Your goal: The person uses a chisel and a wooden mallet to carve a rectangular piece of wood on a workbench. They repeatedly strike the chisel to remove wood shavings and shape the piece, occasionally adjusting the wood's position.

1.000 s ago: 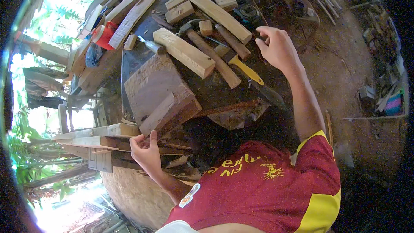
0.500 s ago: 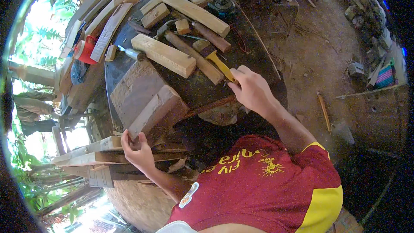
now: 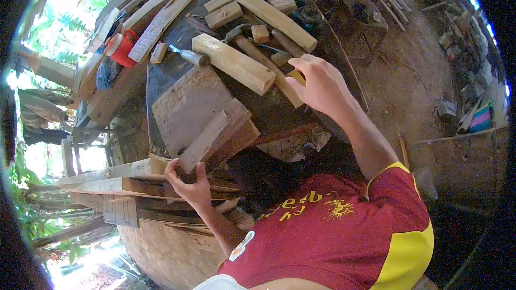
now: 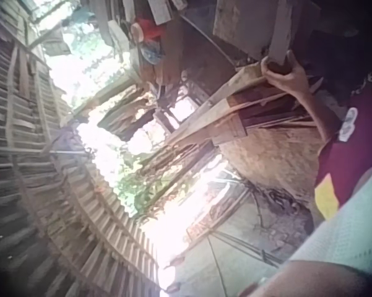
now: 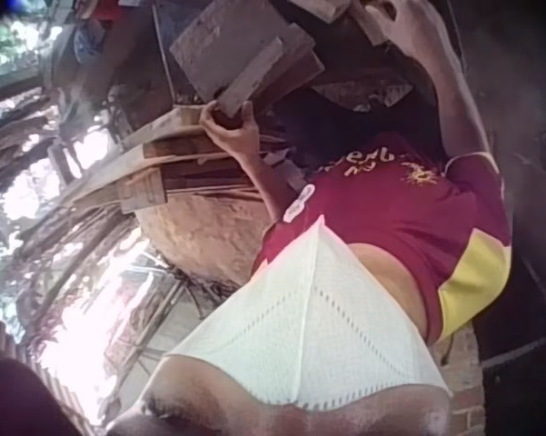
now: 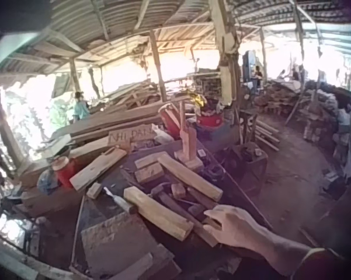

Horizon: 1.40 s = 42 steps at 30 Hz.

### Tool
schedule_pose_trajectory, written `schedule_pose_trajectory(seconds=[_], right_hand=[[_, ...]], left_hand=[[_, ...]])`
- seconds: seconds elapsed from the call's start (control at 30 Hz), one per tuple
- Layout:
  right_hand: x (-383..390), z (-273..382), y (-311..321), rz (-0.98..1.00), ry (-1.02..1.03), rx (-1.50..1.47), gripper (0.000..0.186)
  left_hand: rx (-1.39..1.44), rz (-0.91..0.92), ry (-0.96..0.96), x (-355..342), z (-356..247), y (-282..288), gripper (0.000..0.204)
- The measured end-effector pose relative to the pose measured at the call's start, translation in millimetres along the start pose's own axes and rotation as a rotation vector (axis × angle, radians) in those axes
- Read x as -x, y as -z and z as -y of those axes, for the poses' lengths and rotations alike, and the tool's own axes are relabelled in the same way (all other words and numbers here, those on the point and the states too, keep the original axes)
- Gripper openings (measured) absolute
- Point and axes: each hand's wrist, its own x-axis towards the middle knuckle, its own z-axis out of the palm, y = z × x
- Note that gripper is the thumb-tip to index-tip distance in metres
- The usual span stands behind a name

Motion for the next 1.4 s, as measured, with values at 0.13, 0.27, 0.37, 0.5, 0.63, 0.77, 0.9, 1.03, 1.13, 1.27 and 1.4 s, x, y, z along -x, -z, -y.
schedule_pose_trajectory(seconds=[0.13,0.27,0.37,0.5,0.63,0.77,0.9,1.03,1.13,1.27,1.4], right_hand=[[-52.9,7.4,-22.2,0.041,0.158,-0.079,0.022],[-163.9,17.6,-74.9,0.026,0.229,-0.084,0.012],[-226.0,20.0,-118.6,-0.022,0.14,-0.137,0.013],[-263.9,38.2,-155.0,0.084,0.024,-0.022,0.017],[-273.9,22.8,-171.3,0.052,0.093,-0.022,0.024],[-260.0,37.7,-149.8,-0.125,0.222,-0.151,0.025],[-204.7,67.3,-88.6,-0.238,0.311,-0.339,0.03],[-127.9,80.5,-36.1,-0.06,0.369,-0.362,0.032],[-65.6,82.4,-22.6,0.343,0.551,-0.328,0.037],[-9.2,80.9,-34.7,0.479,0.61,0.057,0.045],[13.2,91.2,-54.0,0.249,0.643,0.129,0.046]], left_hand=[[-0.064,-0.046,-0.074,0.7,5.8,-5.7,0.062],[-0.169,-0.119,-0.193,2.3,17.3,-10.9,0.064],[-0.154,-0.131,-0.198,2.1,17.8,-13.6,0.066],[-0.179,-0.132,-0.208,2.8,18.9,-11.1,0.068],[-0.177,-0.115,-0.191,-0.2,16.7,-11.9,0.066],[-0.175,-0.13,-0.174,-1.2,11.0,-7.4,0.064],[-0.186,-0.178,-0.19,0.3,13.6,-12.7,0.066],[-0.246,-0.209,-0.189,1.6,11.8,-17.1,0.063],[-0.242,-0.206,-0.177,4.1,7.8,-19.1,0.064],[-0.174,-0.204,-0.197,8.6,0.3,-24.3,0.063],[-0.156,-0.221,-0.193,11.2,3.3,-27.0,0.06]])
